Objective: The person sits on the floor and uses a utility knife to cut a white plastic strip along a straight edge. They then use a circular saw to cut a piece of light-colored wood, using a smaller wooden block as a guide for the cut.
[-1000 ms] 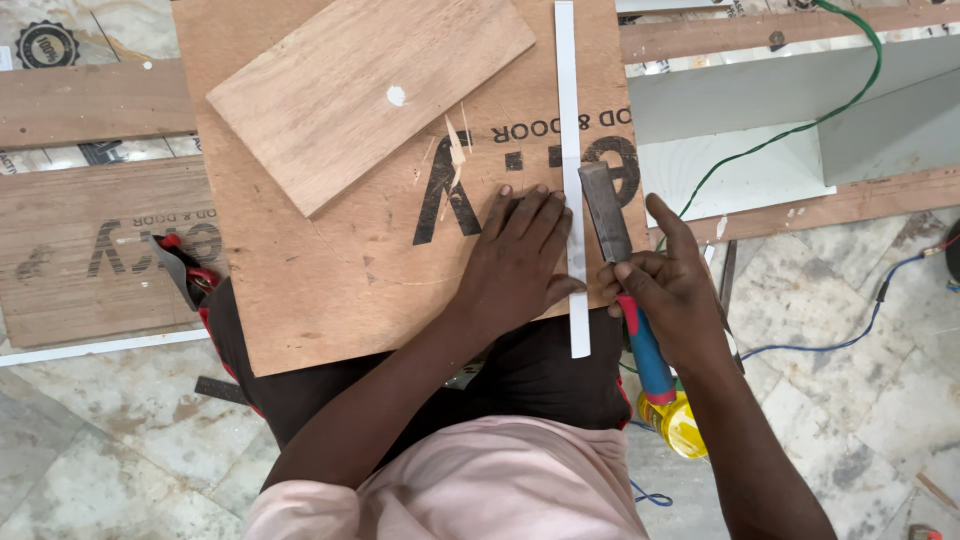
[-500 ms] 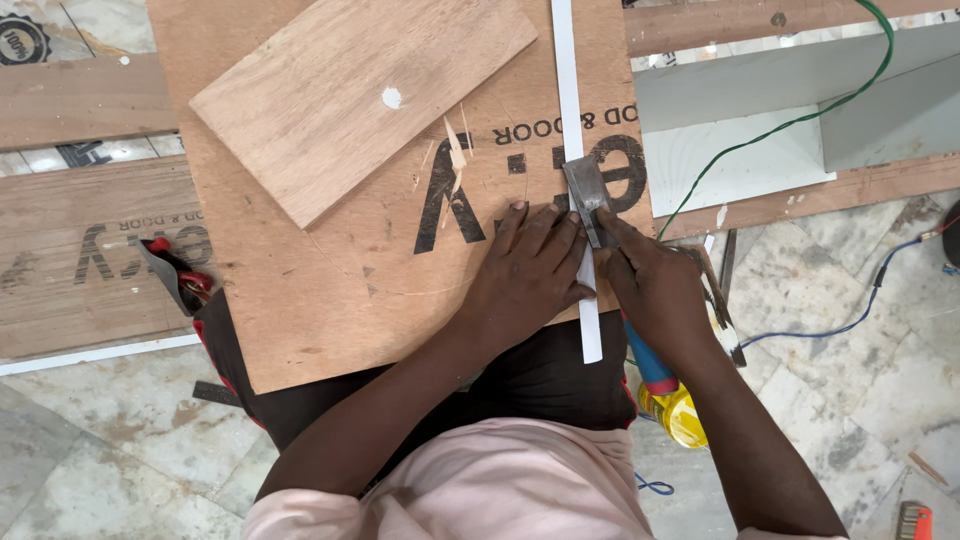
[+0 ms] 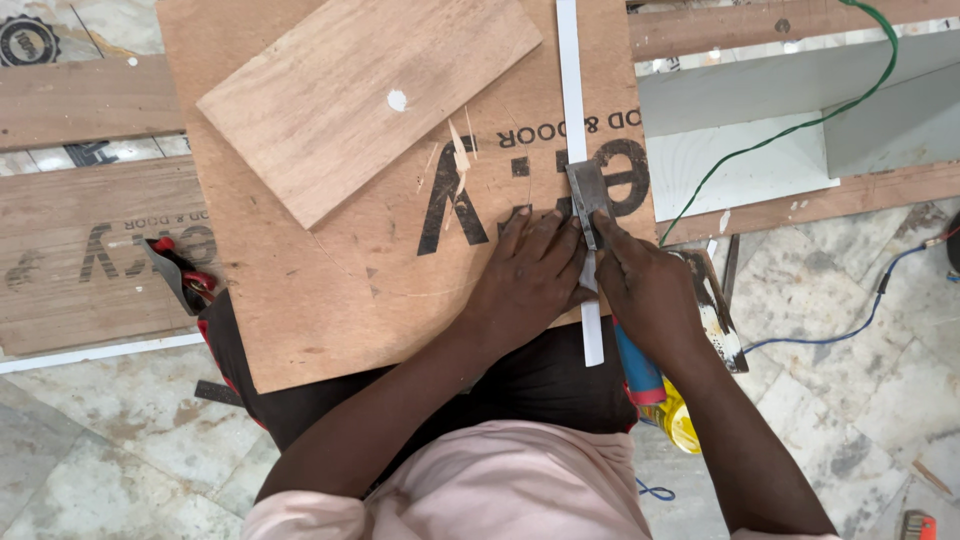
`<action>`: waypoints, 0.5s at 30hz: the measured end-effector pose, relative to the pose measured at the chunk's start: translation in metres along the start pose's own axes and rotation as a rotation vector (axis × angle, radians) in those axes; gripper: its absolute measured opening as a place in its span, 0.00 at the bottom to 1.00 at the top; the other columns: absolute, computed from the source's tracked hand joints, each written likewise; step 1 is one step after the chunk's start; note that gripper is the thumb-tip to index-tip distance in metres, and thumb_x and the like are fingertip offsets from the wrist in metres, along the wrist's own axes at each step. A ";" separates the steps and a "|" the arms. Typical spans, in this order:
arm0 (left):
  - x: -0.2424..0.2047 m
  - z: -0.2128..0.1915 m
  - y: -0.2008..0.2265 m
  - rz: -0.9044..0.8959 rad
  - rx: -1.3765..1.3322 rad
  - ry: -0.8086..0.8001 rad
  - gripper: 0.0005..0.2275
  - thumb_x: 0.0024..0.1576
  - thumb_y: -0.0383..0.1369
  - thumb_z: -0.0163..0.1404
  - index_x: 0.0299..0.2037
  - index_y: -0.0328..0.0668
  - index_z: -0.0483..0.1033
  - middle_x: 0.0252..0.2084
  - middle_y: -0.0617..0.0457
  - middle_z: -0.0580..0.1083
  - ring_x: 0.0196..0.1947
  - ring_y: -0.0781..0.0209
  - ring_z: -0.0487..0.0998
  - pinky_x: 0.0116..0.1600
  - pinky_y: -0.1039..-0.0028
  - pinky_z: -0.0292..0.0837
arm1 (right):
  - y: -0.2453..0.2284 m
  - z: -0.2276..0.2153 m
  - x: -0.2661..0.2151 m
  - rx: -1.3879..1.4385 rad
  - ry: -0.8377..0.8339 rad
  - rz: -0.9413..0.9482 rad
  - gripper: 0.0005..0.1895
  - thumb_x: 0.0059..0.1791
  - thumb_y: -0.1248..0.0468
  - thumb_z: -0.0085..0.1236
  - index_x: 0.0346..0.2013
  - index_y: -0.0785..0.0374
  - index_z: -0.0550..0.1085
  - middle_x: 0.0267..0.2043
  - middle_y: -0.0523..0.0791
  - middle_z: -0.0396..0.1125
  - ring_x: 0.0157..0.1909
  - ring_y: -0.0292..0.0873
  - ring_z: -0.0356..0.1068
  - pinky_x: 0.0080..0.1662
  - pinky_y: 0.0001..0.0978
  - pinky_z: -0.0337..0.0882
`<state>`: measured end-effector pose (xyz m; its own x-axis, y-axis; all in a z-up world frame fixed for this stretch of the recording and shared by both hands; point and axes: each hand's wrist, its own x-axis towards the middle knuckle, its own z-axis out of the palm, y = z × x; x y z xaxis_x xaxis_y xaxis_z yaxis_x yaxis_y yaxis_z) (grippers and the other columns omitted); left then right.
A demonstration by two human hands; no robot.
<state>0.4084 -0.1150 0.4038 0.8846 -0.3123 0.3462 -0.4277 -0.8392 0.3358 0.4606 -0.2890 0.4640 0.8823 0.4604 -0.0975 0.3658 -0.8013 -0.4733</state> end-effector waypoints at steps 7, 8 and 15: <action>0.000 -0.002 -0.001 0.016 -0.012 0.018 0.25 0.58 0.51 0.54 0.56 0.38 0.78 0.63 0.45 0.72 0.67 0.47 0.66 0.72 0.47 0.58 | -0.002 0.007 -0.005 0.035 0.021 0.051 0.25 0.51 0.67 0.55 0.64 0.62 0.72 0.32 0.55 0.72 0.33 0.56 0.75 0.37 0.46 0.73; -0.002 -0.002 0.001 0.015 -0.011 0.017 0.24 0.58 0.50 0.54 0.55 0.38 0.77 0.63 0.46 0.72 0.67 0.47 0.66 0.73 0.47 0.58 | -0.001 0.007 -0.005 0.048 0.011 0.050 0.25 0.51 0.67 0.55 0.65 0.63 0.71 0.32 0.55 0.73 0.33 0.55 0.75 0.37 0.46 0.73; -0.002 -0.002 0.003 0.010 -0.007 -0.016 0.23 0.59 0.51 0.54 0.54 0.39 0.79 0.62 0.45 0.72 0.67 0.48 0.66 0.71 0.48 0.59 | 0.004 0.010 -0.003 0.016 0.000 0.067 0.27 0.50 0.68 0.55 0.66 0.63 0.70 0.32 0.56 0.73 0.32 0.55 0.75 0.36 0.45 0.74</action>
<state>0.4048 -0.1163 0.4057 0.8834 -0.3276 0.3350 -0.4373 -0.8332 0.3383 0.4560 -0.2898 0.4540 0.9046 0.4062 -0.1290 0.3014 -0.8238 -0.4802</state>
